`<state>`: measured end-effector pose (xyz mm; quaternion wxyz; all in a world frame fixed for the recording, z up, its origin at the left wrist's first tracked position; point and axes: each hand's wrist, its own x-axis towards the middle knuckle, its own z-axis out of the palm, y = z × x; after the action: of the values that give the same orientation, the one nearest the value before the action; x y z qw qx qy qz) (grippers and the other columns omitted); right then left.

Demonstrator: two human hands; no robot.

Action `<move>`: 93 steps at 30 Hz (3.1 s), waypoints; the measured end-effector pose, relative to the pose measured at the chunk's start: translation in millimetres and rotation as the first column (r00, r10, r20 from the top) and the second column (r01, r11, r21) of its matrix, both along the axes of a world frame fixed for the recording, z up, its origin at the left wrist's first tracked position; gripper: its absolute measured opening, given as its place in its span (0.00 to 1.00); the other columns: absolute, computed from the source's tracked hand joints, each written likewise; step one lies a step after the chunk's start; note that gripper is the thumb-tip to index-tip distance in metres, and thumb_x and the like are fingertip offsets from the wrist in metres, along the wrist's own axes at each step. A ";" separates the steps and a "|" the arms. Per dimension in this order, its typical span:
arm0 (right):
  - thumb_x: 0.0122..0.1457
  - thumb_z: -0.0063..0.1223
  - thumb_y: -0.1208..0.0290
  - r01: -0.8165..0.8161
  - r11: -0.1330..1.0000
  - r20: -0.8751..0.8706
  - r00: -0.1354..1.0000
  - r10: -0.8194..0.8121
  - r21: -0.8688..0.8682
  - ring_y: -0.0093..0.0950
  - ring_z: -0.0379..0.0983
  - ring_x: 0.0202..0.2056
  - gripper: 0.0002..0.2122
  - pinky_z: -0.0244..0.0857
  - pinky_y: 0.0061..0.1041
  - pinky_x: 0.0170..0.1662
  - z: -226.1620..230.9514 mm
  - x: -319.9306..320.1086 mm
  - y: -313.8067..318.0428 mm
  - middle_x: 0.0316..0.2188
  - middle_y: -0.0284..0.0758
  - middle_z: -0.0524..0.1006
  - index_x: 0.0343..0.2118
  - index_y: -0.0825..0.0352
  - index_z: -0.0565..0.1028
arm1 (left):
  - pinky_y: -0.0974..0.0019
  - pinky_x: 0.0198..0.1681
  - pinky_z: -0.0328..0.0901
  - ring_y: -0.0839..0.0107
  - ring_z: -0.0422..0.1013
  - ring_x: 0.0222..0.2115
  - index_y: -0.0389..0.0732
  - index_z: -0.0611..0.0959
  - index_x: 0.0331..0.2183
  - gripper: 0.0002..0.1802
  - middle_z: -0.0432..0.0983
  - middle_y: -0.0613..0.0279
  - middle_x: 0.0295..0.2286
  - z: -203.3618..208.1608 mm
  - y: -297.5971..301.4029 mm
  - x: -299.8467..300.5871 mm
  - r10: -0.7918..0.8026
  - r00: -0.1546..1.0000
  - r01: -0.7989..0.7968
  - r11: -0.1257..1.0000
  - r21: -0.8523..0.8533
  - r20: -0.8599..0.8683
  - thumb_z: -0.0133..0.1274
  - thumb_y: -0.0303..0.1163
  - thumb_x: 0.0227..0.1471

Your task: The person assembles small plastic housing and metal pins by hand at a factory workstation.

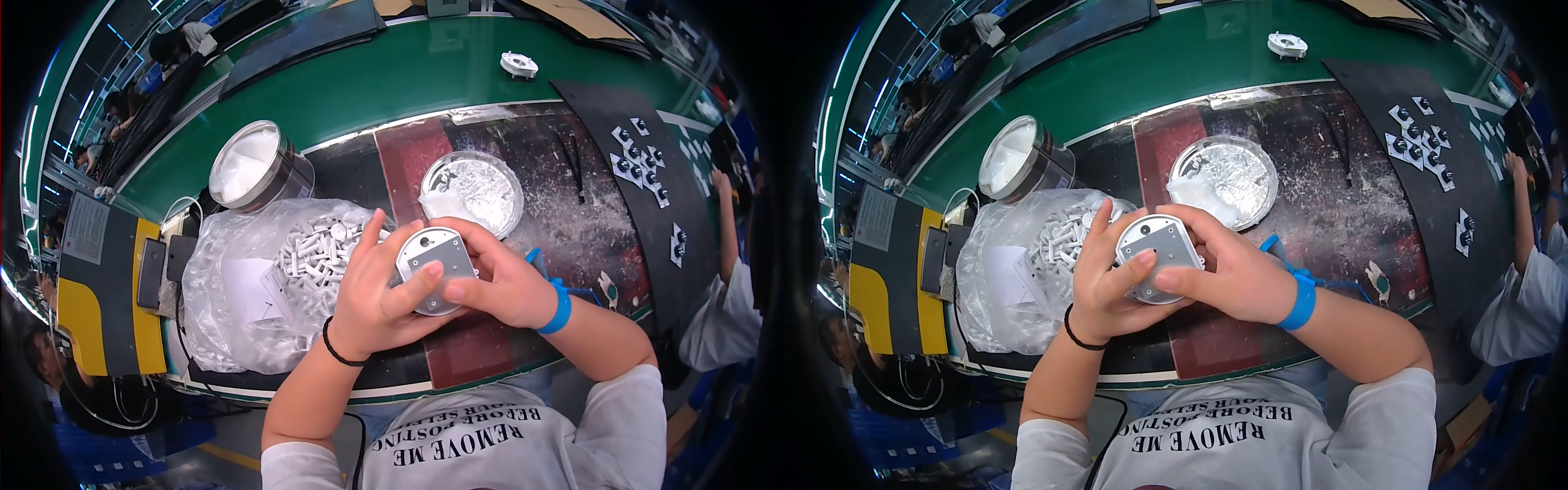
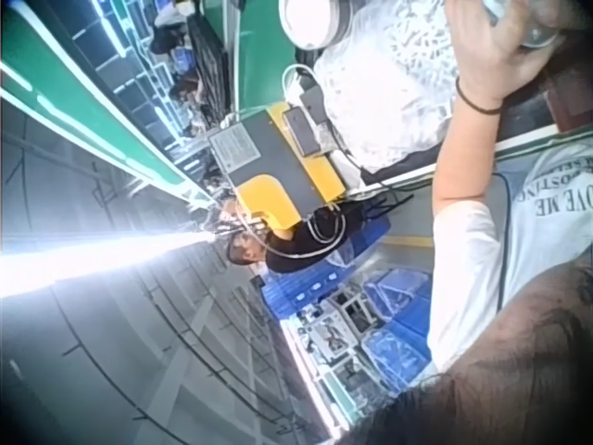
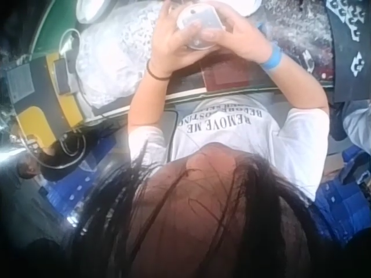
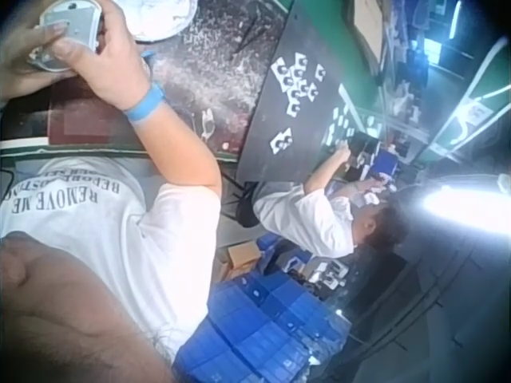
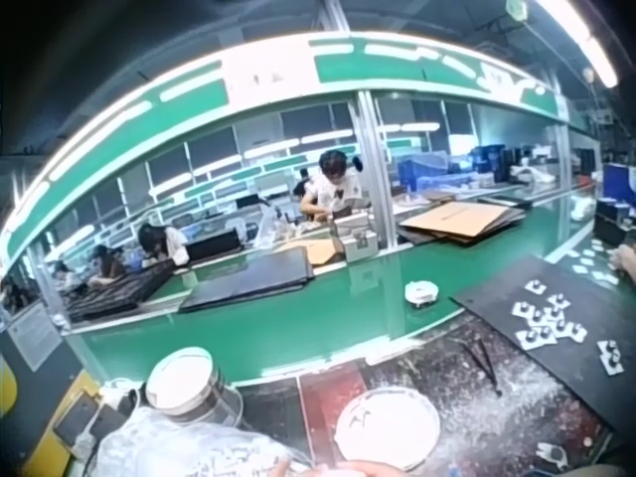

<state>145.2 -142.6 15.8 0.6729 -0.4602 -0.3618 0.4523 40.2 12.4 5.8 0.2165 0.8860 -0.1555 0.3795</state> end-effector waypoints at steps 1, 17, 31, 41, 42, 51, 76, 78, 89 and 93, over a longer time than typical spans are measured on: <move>0.54 0.52 0.67 -0.001 1.000 0.002 1.000 0.001 0.002 0.24 0.63 0.46 0.28 0.61 0.24 0.48 -0.2 2.9 0.2 0.46 0.36 0.65 0.54 0.73 0.54 | 0.42 0.52 0.51 0.51 0.69 0.41 0.53 0.67 0.46 0.42 0.71 0.48 0.38 1.6 1.1 -1.0 0.001 1.000 -0.001 1.000 0.002 0.002 0.69 0.41 0.25; 0.46 0.46 0.74 0.072 0.991 0.993 0.008 -0.115 0.114 0.35 0.66 0.34 0.06 0.60 0.31 0.34 -37.5 -13.7 84.0 0.28 0.35 0.71 0.28 0.65 0.72 | 0.48 0.50 0.56 0.55 0.70 0.39 0.43 0.67 0.42 0.38 0.72 0.54 0.36 7.8 46.2 -13.4 0.294 0.903 -0.187 0.926 -0.328 0.314 0.69 0.37 0.28; 0.45 0.58 0.73 0.457 0.889 0.897 0.404 -0.180 -0.028 0.33 0.70 0.31 0.08 0.63 0.27 0.34 10.2 68.5 16.3 0.27 0.36 0.75 0.29 0.67 0.76 | 0.44 0.47 0.57 0.52 0.70 0.38 0.49 0.67 0.43 0.39 0.72 0.48 0.37 11.2 33.4 -9.3 0.223 0.948 -0.163 0.952 -0.259 0.226 0.69 0.38 0.26; 0.46 0.54 0.73 0.384 0.923 0.996 0.074 -0.045 0.013 0.34 0.67 0.33 0.05 0.60 0.31 0.38 -17.7 88.8 2.1 0.25 0.34 0.75 0.28 0.66 0.77 | 0.44 0.46 0.59 0.50 0.71 0.38 0.49 0.67 0.42 0.40 0.73 0.46 0.35 4.6 23.8 -0.1 0.171 0.975 -0.144 0.972 -0.185 0.144 0.69 0.38 0.24; 0.45 0.54 0.73 0.385 0.921 0.995 0.048 -0.085 0.060 0.34 0.67 0.33 0.05 0.60 0.31 0.38 -21.3 87.7 3.5 0.24 0.33 0.74 0.27 0.64 0.77 | 0.44 0.46 0.59 0.50 0.71 0.37 0.49 0.67 0.42 0.40 0.73 0.46 0.35 4.3 22.7 -0.7 0.181 0.975 -0.156 0.971 -0.179 0.131 0.69 0.38 0.24; 0.45 0.54 0.73 0.402 0.914 0.998 -0.040 -0.044 0.056 0.31 0.66 0.33 0.04 0.58 0.29 0.38 -25.1 84.5 5.5 0.24 0.30 0.74 0.26 0.61 0.78 | 0.44 0.46 0.59 0.50 0.71 0.37 0.48 0.67 0.42 0.40 0.73 0.46 0.35 5.3 21.4 -0.6 0.171 0.979 -0.151 0.976 -0.159 0.116 0.70 0.39 0.23; 0.56 0.47 0.75 0.061 0.997 -0.173 0.983 -0.067 -0.038 0.21 0.69 0.41 0.11 0.63 0.19 0.45 9.0 25.4 -1.1 0.38 0.34 0.74 0.42 0.71 0.70 | 0.48 0.46 0.59 0.54 0.69 0.39 0.50 0.69 0.41 0.36 0.71 0.48 0.39 5.7 -13.8 1.4 -0.093 0.981 0.069 0.987 -0.143 -0.172 0.67 0.42 0.26; 0.56 0.47 0.75 0.062 0.997 -0.204 0.977 -0.069 -0.041 0.22 0.69 0.40 0.10 0.63 0.21 0.45 9.6 20.8 1.2 0.37 0.34 0.74 0.40 0.71 0.70 | 0.47 0.45 0.60 0.55 0.70 0.39 0.49 0.69 0.40 0.35 0.71 0.49 0.39 5.9 -13.8 1.1 -0.084 0.984 0.062 0.989 -0.138 -0.159 0.67 0.43 0.27; 0.56 0.47 0.74 0.074 0.997 -0.257 0.963 -0.079 -0.030 0.22 0.69 0.39 0.08 0.63 0.23 0.44 6.3 19.1 3.7 0.36 0.35 0.74 0.37 0.70 0.71 | 0.47 0.44 0.61 0.54 0.70 0.39 0.49 0.69 0.40 0.35 0.71 0.49 0.38 6.8 -11.3 0.4 -0.096 0.985 0.074 0.986 -0.151 -0.144 0.66 0.43 0.27; 0.55 0.49 0.74 0.181 0.983 0.157 0.972 -0.176 -0.014 0.23 0.69 0.40 0.11 0.63 0.21 0.44 2.1 18.3 1.1 0.37 0.35 0.74 0.40 0.70 0.70 | 0.46 0.45 0.60 0.55 0.69 0.39 0.49 0.68 0.41 0.36 0.71 0.49 0.38 7.5 -11.1 -0.2 -0.075 0.985 0.055 0.990 -0.131 -0.153 0.67 0.42 0.27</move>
<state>163.4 -141.5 18.0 0.6740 -0.5340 -0.3638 0.3579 40.0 1.3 13.3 0.2962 0.8921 -0.1426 0.3100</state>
